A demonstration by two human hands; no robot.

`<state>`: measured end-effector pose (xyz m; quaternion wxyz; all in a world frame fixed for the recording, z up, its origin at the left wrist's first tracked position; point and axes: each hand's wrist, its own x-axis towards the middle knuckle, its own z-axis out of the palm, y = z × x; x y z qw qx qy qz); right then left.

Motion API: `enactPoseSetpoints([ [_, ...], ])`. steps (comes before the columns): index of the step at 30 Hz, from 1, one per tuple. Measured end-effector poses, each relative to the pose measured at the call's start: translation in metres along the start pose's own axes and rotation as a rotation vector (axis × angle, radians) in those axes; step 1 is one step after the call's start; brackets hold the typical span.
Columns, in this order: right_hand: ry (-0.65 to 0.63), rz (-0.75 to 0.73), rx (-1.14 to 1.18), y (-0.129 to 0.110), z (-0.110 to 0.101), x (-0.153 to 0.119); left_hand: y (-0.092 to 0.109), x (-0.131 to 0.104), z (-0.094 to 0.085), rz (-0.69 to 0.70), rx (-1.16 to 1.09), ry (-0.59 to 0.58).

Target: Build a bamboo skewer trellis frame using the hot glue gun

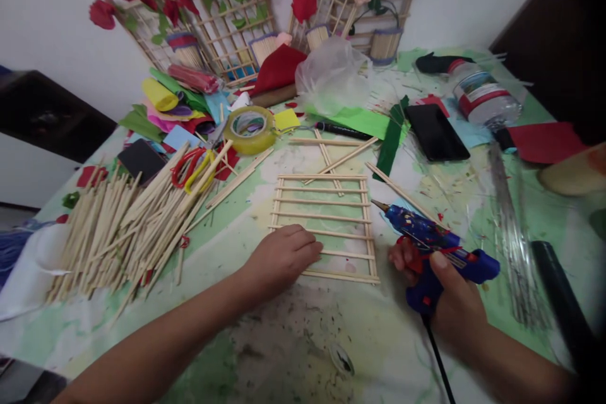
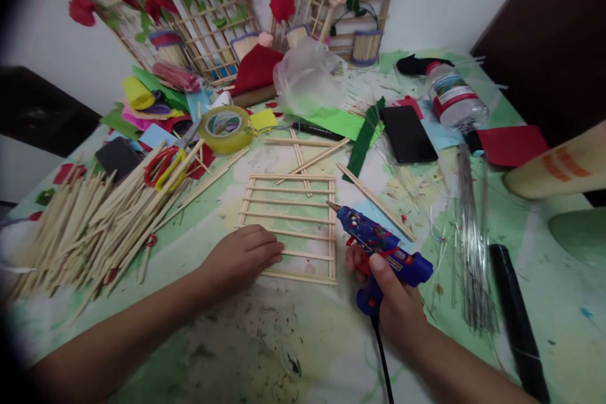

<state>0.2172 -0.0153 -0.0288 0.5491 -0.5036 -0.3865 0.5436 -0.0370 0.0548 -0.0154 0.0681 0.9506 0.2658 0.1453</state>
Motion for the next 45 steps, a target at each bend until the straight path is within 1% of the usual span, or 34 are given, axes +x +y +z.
enactPoseSetpoints([
  [2, 0.017, -0.002, 0.007, 0.000, 0.000, -0.001, -0.005, 0.000, -0.018, -0.031, -0.074, 0.047],
  [3, 0.033, 0.002, 0.013, 0.000, 0.000, -0.001, -0.009, -0.001, -0.030, -0.060, -0.096, 0.099],
  [5, 0.052, 0.013, 0.020, 0.001, -0.001, -0.001, -0.017, -0.004, -0.057, -0.229, -0.066, 0.273],
  [6, 0.053, 0.020, 0.020, 0.001, -0.001, -0.001, -0.022, -0.006, -0.070, -0.336, -0.038, 0.363],
  [7, 0.045, 0.027, 0.019, 0.002, -0.001, -0.001, -0.026, -0.009, -0.080, -0.408, -0.014, 0.458],
  [8, 0.035, 0.030, 0.019, 0.002, -0.001, -0.001, -0.029, -0.011, -0.088, -0.447, 0.004, 0.513],
  [9, 0.029, 0.032, 0.019, 0.002, -0.001, -0.001, -0.032, -0.013, -0.093, -0.458, 0.015, 0.537],
  [10, 0.026, 0.033, 0.021, 0.002, -0.001, 0.000, -0.034, -0.014, -0.095, -0.441, 0.015, 0.518],
  [11, 0.026, 0.036, 0.026, 0.001, 0.000, 0.000, -0.035, -0.015, -0.096, -0.409, 0.005, 0.459],
  [13, 0.033, 0.043, 0.037, -0.001, 0.001, 0.000, -0.037, -0.014, -0.093, -0.344, -0.046, 0.269],
  [15, 0.044, 0.046, 0.040, -0.002, 0.002, 0.000, -0.042, -0.013, -0.089, -0.321, -0.114, 0.054],
  [19, 0.041, 0.047, -0.012, 0.003, -0.001, -0.001, -0.063, -0.019, -0.083, -0.320, -0.290, -0.339],
  [21, 0.021, 0.040, -0.047, 0.008, -0.004, -0.002, -0.075, -0.025, -0.079, -0.296, -0.397, -0.476],
  [22, 0.014, 0.029, -0.064, 0.011, -0.006, -0.002, -0.080, -0.029, -0.076, -0.291, -0.434, -0.509],
  [25, 0.001, -0.036, -0.122, 0.015, -0.006, -0.003, -0.086, -0.035, -0.068, -0.295, -0.476, -0.519],
  [29, 0.024, -0.098, -0.203, 0.013, -0.001, -0.006, -0.081, -0.035, -0.061, -0.297, -0.507, -0.514],
  [32, 0.059, -0.104, -0.257, 0.008, 0.003, -0.008, -0.080, -0.034, -0.059, -0.297, -0.503, -0.514],
  [36, 0.011, -0.125, -0.299, 0.003, 0.006, -0.010, -0.082, -0.034, -0.057, -0.300, -0.494, -0.533],
  [38, 0.031, -0.153, -0.317, 0.001, 0.007, -0.010, -0.083, -0.035, -0.056, -0.297, -0.486, -0.528],
  [41, 0.080, -0.173, -0.359, 0.003, 0.006, -0.010, -0.082, -0.035, -0.055, -0.297, -0.492, -0.518],
  [45, 0.043, -0.177, -0.450, 0.009, 0.001, -0.011, -0.083, -0.034, -0.054, -0.343, -0.515, -0.536],
])
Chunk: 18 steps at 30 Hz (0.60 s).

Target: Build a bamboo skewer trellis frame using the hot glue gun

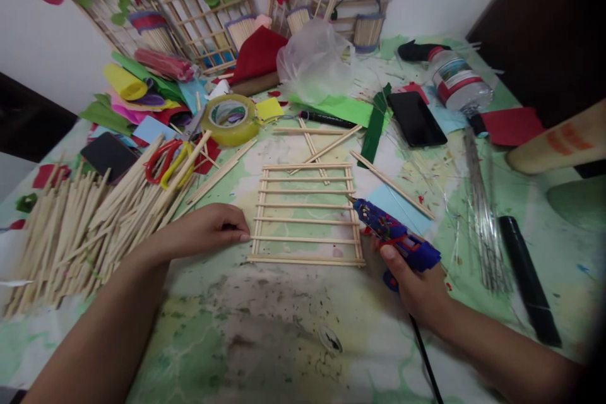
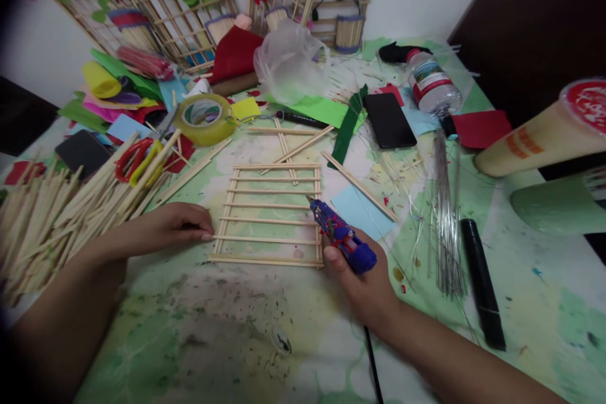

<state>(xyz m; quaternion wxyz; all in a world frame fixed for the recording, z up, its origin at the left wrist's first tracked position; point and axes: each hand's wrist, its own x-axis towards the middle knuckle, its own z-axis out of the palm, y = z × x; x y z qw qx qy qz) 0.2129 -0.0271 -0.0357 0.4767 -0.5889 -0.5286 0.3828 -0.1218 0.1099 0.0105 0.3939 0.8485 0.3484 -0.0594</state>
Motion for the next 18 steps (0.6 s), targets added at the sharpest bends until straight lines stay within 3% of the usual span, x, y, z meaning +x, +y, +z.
enactPoseSetpoints([
  [5, -0.025, -0.064, -0.071, 0.0045, -0.0036, 0.0000, 0.0017, 0.0002, -0.0017, -0.049, -0.029, -0.039],
  [18, 0.006, -0.026, -0.051, -0.0018, -0.0028, 0.0022, 0.0078, 0.0024, -0.0008, -0.071, -0.039, -0.010],
])
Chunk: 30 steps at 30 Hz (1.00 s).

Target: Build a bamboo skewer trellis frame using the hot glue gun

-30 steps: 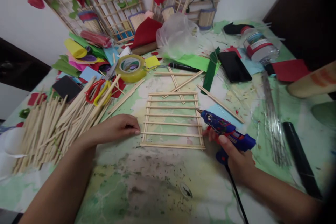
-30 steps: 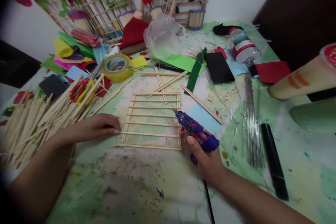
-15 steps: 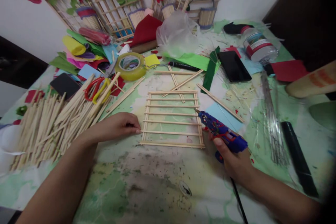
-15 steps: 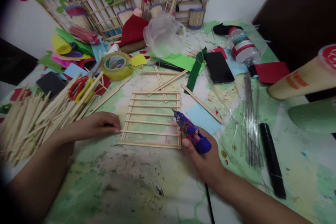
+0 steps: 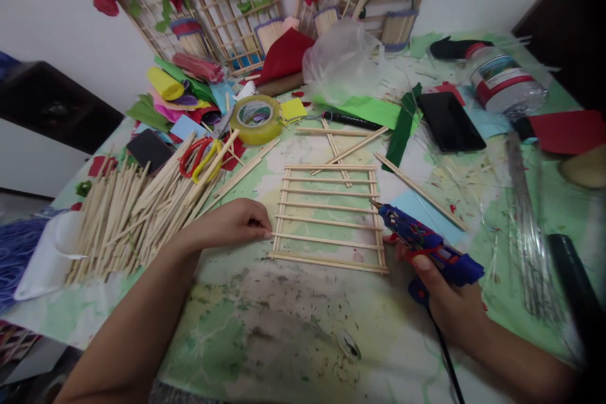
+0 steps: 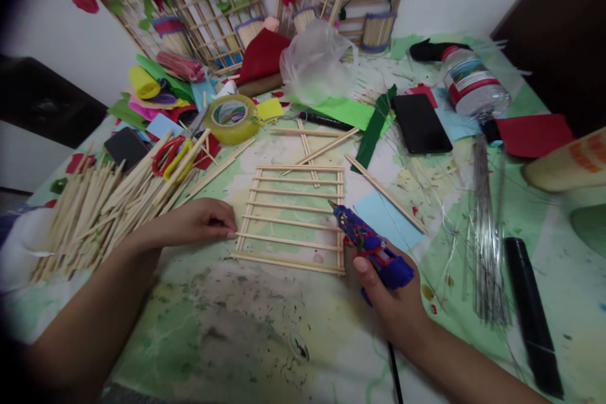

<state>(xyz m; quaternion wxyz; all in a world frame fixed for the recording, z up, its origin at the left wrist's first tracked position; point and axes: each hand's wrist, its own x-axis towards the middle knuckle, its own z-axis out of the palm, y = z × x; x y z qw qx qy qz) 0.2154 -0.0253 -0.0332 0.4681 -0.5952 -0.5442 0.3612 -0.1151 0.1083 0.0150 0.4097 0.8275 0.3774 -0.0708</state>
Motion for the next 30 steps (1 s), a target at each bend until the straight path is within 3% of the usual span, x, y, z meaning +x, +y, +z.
enactPoseSetpoints([
  [26, -0.060, 0.044, 0.030, -0.0006, 0.0002, 0.0000, 0.0078, 0.0034, 0.0030, -0.014, 0.016, -0.013],
  [30, -0.022, 0.034, 0.050, -0.0003, 0.0011, 0.0003, 0.0042, 0.0021, 0.0031, 0.011, -0.011, 0.000],
])
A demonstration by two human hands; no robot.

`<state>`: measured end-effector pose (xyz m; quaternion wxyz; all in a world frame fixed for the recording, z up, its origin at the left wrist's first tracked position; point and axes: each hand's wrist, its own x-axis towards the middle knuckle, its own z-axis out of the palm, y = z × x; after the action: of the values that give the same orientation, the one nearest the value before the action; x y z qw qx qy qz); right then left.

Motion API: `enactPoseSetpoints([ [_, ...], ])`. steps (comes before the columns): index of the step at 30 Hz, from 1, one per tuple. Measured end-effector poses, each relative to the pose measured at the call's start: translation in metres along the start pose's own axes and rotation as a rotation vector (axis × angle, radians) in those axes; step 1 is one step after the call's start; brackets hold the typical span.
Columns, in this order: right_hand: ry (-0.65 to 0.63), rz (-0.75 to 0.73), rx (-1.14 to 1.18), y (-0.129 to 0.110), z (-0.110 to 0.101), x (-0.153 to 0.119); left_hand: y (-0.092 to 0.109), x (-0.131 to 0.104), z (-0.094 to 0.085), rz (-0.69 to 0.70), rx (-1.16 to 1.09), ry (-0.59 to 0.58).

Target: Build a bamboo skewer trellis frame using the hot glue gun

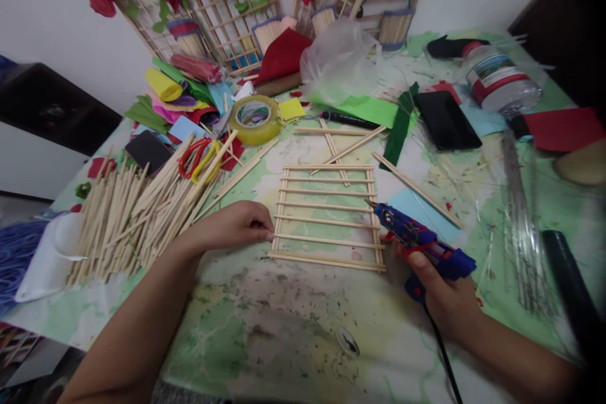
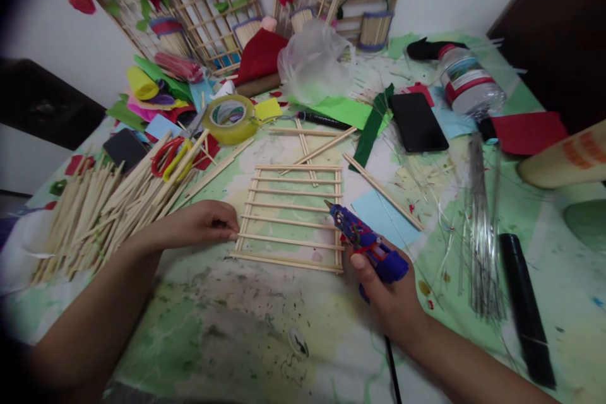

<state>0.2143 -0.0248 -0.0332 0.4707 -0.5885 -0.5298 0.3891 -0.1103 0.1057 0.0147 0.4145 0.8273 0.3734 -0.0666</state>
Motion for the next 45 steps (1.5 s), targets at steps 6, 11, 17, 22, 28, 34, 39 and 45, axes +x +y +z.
enactPoseSetpoints([
  [6, 0.076, -0.019, 0.113, 0.008, 0.002, 0.001, 0.001, -0.004, -0.002, 0.009, 0.009, 0.020],
  [11, 0.097, -0.032, 0.194, 0.004, 0.004, 0.004, 0.004, -0.006, -0.003, -0.077, 0.114, 0.101],
  [17, 0.142, -0.028, 0.297, 0.002, 0.005, 0.008, 0.003, -0.008, -0.006, -0.166, 0.324, 0.527],
  [22, 0.145, -0.030, 0.286, 0.006, 0.005, 0.010, 0.020, 0.003, 0.010, -0.046, 0.365, 0.688],
  [28, 0.131, -0.026, 0.330, 0.000, 0.006, 0.011, 0.063, 0.045, 0.043, -0.076, 0.522, 0.544],
  [34, 0.126, -0.029, 0.329, 0.000, 0.005, 0.011, 0.077, 0.071, 0.061, -0.152, 0.568, 0.370],
  [39, 0.118, -0.024, 0.342, 0.002, 0.004, 0.011, 0.075, 0.074, 0.072, -0.190, 0.586, 0.389],
  [45, 0.108, -0.032, 0.312, -0.003, 0.003, 0.011, 0.075, 0.076, 0.077, -0.202, 0.605, 0.420],
])
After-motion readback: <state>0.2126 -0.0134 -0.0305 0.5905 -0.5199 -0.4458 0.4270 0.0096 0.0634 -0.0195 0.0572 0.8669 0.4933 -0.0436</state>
